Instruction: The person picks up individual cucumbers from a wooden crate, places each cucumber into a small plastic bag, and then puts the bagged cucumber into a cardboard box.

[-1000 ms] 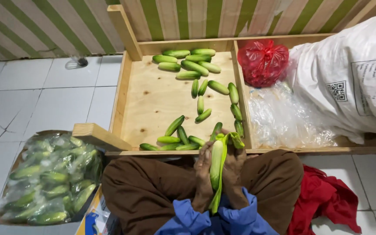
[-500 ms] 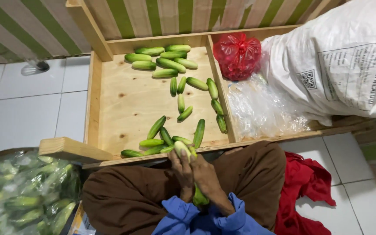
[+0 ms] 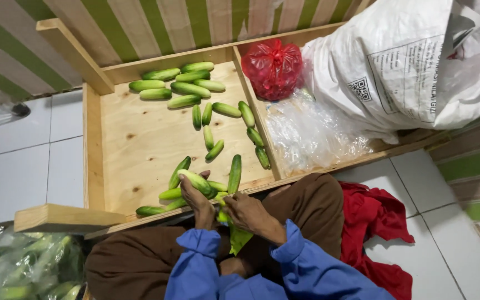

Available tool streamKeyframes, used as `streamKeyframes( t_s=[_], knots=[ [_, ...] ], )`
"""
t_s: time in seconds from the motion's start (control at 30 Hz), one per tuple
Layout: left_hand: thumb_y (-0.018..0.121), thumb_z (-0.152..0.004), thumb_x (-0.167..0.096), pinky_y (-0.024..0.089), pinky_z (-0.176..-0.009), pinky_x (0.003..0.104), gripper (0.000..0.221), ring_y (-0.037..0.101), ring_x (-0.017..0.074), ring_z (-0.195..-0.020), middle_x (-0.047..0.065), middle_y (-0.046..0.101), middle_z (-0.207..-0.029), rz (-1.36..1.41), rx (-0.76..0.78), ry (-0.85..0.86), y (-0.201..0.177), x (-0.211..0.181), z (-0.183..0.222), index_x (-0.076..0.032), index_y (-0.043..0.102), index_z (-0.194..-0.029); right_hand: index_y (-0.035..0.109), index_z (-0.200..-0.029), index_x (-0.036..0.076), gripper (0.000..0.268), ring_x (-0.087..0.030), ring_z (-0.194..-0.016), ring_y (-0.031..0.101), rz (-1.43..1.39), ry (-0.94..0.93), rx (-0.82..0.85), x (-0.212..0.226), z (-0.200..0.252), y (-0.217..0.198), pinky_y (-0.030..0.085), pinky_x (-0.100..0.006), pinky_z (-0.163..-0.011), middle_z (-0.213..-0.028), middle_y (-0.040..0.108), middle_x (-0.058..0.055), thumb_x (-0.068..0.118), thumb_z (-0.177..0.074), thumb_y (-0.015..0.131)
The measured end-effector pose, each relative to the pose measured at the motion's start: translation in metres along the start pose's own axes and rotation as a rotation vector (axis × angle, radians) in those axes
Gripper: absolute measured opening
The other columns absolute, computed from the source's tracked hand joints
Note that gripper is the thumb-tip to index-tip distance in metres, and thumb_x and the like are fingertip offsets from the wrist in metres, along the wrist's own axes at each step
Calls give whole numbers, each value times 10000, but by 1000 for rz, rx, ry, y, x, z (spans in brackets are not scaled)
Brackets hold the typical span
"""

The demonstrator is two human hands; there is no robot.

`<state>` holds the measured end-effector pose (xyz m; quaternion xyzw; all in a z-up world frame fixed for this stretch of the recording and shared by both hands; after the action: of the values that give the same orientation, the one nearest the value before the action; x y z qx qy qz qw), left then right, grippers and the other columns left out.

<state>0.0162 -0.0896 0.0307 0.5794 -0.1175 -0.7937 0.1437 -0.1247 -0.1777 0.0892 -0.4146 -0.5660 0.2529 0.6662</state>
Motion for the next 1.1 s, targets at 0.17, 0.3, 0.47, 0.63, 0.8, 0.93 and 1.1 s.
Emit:
streamKeyframes(
  t_s=[0.17,0.3,0.47,0.63,0.8,0.93,1.1],
  knots=[
    [602,-1016,-414,626,-615,571,412,741,413,-643,273,713,-804,242,-60,-152,38,25,-21,-47,471,-1147,618,-1195,7,311,-538,-1066,649,-129,-155,112,-43,-12,-50,553,-592,-848,-1122,669,-321,204,-957,584],
    [532,-1029,-404,645,-473,414,289,721,288,-516,167,725,-828,198,177,-293,125,9,24,-123,488,-1079,671,-1168,109,281,-499,-978,714,59,197,-49,-138,-51,-86,566,-636,-824,-992,744,-257,286,-1001,530],
    [631,-1028,-324,669,-519,510,534,728,393,-623,219,625,-1111,43,519,-440,210,114,16,44,442,-1366,617,-1302,89,365,-419,-1135,670,114,517,-330,-279,-89,-92,592,-547,-856,-1202,639,-172,296,-1004,575],
    [687,-1004,-383,675,-580,529,524,740,456,-673,290,631,-952,-58,623,-413,231,173,3,64,526,-1225,494,-1396,25,389,-469,-1247,575,93,606,-334,-282,-104,-89,512,-608,-971,-1338,557,-215,201,-1049,487],
    [684,-1001,-412,672,-583,502,562,744,435,-669,308,658,-858,-149,687,-472,229,158,10,76,506,-1216,376,-1541,33,498,-484,-1253,536,41,651,-248,-265,-111,-100,436,-642,-1026,-1336,545,-206,237,-1089,425],
    [705,-988,-438,683,-604,429,556,760,377,-683,336,684,-821,-202,709,-462,232,142,13,58,522,-1158,591,-1310,129,315,-424,-1068,639,150,713,-196,-327,-130,-60,481,-577,-909,-1055,662,-132,237,-1030,493],
    [678,-974,-446,669,-664,365,575,766,326,-742,330,692,-813,-291,703,-365,227,138,19,98,579,-1130,701,-1028,4,185,-449,-859,723,146,676,-251,-297,-120,-85,558,-545,-744,-878,696,-224,123,-943,588]
  ],
)
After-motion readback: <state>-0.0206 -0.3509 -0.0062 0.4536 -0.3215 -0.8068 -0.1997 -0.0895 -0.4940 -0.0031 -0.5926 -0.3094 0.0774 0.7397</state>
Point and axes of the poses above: each hand's wrist, its own z-axis away from the middle knuckle, its own y-axis out of the palm, x = y × z, the point moved 2 cm from there along -z, towards the middle knuckle
